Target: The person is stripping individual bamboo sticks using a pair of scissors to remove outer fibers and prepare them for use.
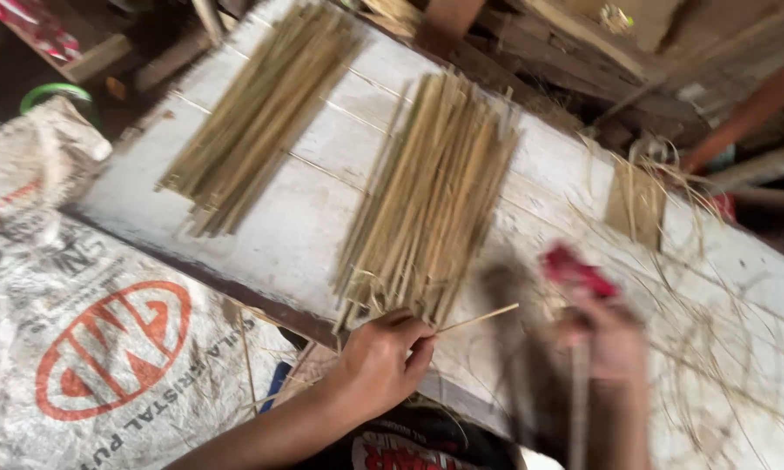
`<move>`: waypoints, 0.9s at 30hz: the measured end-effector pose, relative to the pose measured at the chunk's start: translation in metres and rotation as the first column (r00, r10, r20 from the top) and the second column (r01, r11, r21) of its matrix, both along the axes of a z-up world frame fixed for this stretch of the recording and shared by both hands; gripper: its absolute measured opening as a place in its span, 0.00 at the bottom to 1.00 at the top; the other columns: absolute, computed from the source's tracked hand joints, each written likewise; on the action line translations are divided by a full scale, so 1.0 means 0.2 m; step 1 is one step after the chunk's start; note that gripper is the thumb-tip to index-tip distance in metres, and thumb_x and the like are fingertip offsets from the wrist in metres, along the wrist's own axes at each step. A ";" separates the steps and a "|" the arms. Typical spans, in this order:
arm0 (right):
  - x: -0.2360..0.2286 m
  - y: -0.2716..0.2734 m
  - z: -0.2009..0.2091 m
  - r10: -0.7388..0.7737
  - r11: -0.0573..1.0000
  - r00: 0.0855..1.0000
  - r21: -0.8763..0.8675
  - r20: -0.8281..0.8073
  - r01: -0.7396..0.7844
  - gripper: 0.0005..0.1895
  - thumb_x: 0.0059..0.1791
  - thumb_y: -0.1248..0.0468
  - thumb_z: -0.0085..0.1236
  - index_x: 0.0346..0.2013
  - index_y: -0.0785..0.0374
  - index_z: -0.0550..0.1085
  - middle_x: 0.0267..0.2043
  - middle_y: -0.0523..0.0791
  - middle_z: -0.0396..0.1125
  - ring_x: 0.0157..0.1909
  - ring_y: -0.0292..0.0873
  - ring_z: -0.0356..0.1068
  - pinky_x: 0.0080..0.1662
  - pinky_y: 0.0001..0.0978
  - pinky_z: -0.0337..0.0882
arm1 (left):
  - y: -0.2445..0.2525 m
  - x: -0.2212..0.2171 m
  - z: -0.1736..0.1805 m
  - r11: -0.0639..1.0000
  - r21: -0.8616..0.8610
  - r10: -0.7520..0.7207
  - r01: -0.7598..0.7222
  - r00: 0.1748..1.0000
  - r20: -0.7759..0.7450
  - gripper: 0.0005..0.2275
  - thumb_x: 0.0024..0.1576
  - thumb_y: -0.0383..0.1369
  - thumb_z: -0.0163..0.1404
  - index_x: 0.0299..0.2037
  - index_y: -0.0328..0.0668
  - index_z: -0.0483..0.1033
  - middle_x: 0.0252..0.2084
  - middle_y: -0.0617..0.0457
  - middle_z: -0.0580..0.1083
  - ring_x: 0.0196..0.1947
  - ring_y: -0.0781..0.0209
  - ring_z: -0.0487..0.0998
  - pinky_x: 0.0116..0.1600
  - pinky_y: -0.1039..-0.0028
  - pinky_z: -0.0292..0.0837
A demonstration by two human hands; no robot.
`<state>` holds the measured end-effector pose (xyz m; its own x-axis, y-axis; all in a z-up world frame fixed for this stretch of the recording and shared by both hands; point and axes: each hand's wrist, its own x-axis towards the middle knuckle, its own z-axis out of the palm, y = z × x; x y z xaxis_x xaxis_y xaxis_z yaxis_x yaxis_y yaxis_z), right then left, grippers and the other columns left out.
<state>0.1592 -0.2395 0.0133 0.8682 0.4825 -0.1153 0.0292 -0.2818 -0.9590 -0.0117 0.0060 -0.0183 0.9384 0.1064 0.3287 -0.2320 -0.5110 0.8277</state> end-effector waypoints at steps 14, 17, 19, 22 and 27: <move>0.24 0.86 0.07 0.240 0.920 0.918 0.376 -0.316 -0.111 0.15 0.50 0.71 0.52 0.51 0.68 0.75 0.53 0.63 0.72 0.15 0.38 0.67 0.18 0.29 0.64 | 1.02 0.83 -0.41 0.197 0.397 0.569 -0.897 0.434 0.698 0.09 0.44 0.23 0.56 0.14 0.44 0.71 0.32 0.48 0.65 0.36 0.45 0.71 0.44 0.59 0.64; 0.22 0.81 0.01 0.253 0.921 0.914 0.369 -0.316 -0.127 0.16 0.50 0.71 0.52 0.52 0.72 0.73 0.51 0.65 0.72 0.15 0.39 0.68 0.18 0.31 0.66 | 1.10 0.83 -0.30 0.275 0.541 0.654 -0.795 0.567 0.500 0.04 0.47 0.23 0.62 0.26 0.39 0.79 0.47 0.37 0.70 0.59 0.32 0.70 0.67 0.41 0.51; 0.20 0.72 0.00 0.223 0.928 0.919 0.358 -0.325 -0.098 0.16 0.50 0.70 0.52 0.53 0.72 0.73 0.52 0.66 0.72 0.14 0.39 0.66 0.17 0.31 0.64 | 1.15 0.81 -0.20 0.340 0.648 0.712 -0.681 0.637 0.296 0.04 0.52 0.26 0.59 0.35 0.42 0.79 0.53 0.39 0.69 0.63 0.35 0.68 0.70 0.41 0.48; 0.22 0.48 -0.04 0.286 0.891 0.880 0.443 -0.379 -0.099 0.12 0.52 0.69 0.51 0.48 0.73 0.73 0.55 0.65 0.72 0.15 0.38 0.67 0.18 0.28 0.67 | 1.24 0.86 -0.23 0.438 0.749 0.731 -0.497 0.682 0.024 0.13 0.60 0.33 0.49 0.54 0.47 0.72 0.60 0.39 0.66 0.67 0.41 0.64 0.73 0.42 0.41; 0.06 0.08 -0.17 0.211 0.904 0.906 0.425 -0.366 -0.039 0.16 0.53 0.62 0.57 0.48 0.74 0.72 0.46 0.55 0.79 0.13 0.32 0.67 0.12 0.21 0.66 | 0.95 0.79 -0.16 0.304 0.734 0.645 -0.607 0.698 0.311 0.10 0.59 0.32 0.49 0.49 0.44 0.78 0.47 0.44 0.79 0.45 0.52 0.78 0.59 0.57 0.71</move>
<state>0.1721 -0.2239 -0.0204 0.7195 0.6625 -0.2083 -0.3662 0.1071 -0.9244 0.1473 0.1954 -0.0510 0.7151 0.4073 0.5681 0.4620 -0.8853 0.0531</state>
